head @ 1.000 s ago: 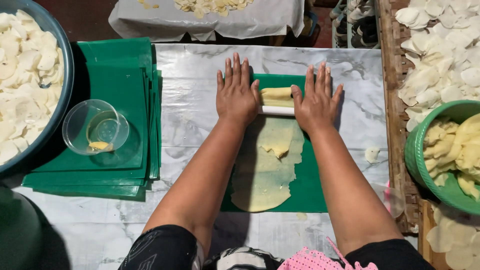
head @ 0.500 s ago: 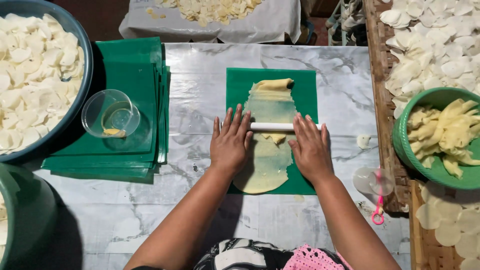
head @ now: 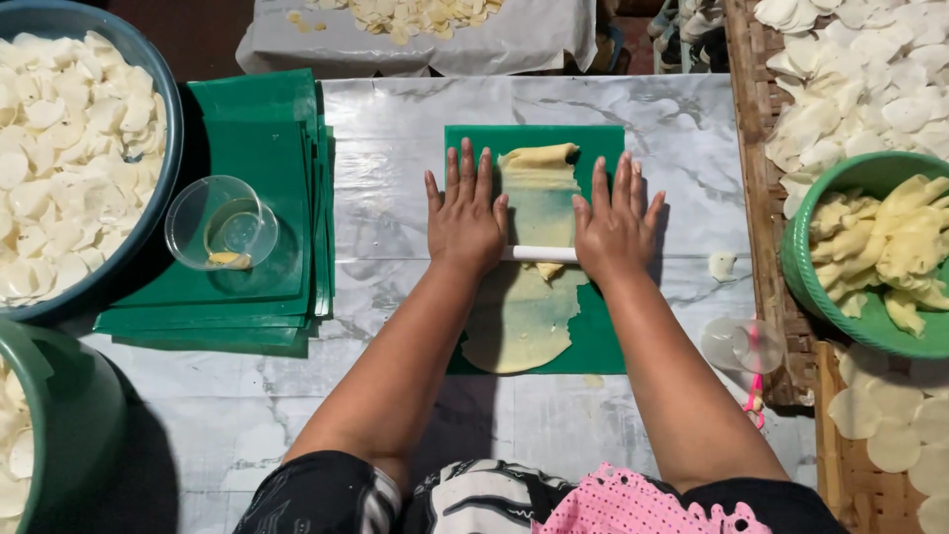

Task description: Rolling out thin sheets of dough or pastry using a rolling pin on a workstation mat.

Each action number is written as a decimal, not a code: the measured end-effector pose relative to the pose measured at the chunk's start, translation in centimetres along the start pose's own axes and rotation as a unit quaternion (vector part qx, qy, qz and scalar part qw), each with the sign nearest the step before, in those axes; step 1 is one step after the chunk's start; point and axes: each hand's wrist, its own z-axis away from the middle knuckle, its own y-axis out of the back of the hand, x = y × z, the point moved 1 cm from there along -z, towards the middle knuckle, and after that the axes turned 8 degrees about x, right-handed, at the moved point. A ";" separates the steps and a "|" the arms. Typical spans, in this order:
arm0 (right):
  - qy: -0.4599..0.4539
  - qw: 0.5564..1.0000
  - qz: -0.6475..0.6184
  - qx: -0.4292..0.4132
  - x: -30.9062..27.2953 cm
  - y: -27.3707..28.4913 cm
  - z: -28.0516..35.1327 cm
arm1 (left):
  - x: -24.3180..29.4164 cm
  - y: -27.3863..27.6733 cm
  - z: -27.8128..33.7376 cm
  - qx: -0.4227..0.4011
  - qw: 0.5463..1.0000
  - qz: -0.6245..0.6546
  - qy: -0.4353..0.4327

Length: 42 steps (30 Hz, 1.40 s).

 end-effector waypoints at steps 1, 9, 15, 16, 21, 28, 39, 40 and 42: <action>0.000 1.000 0.000 -0.002 0.2 -0.5 1.4 | -0.3 -0.5 1.1 -0.002 1.000 0.000 0.001; 0.128 0.984 0.031 0.122 1.2 -0.3 11.6 | -0.9 -1.8 9.4 0.040 0.998 0.011 -0.049; 0.094 0.994 0.032 0.050 1.9 -0.8 8.7 | -0.7 -1.9 5.9 0.038 0.998 0.016 -0.041; 0.096 0.994 0.031 0.050 2.2 -1.9 6.8 | -0.7 -1.9 4.5 0.039 0.998 0.015 -0.039; 0.041 0.998 0.035 0.008 1.5 -1.4 -1.0 | -0.5 -2.3 -2.2 0.029 1.000 0.011 0.000; 0.121 0.991 -0.024 0.045 1.7 0.1 3.8 | -1.2 -1.8 0.0 0.007 1.000 -0.004 -0.002; 0.253 0.961 -0.013 0.113 4.9 -0.7 11.5 | 0.0 -0.1 6.2 0.000 1.000 0.003 -0.013; 0.253 0.961 -0.012 0.112 3.7 0.4 11.8 | 0.0 -0.3 6.5 0.001 1.000 0.004 -0.014; 0.236 0.960 -0.016 0.148 1.1 2.5 12.5 | -0.1 -0.7 7.2 -0.007 1.000 0.006 -0.014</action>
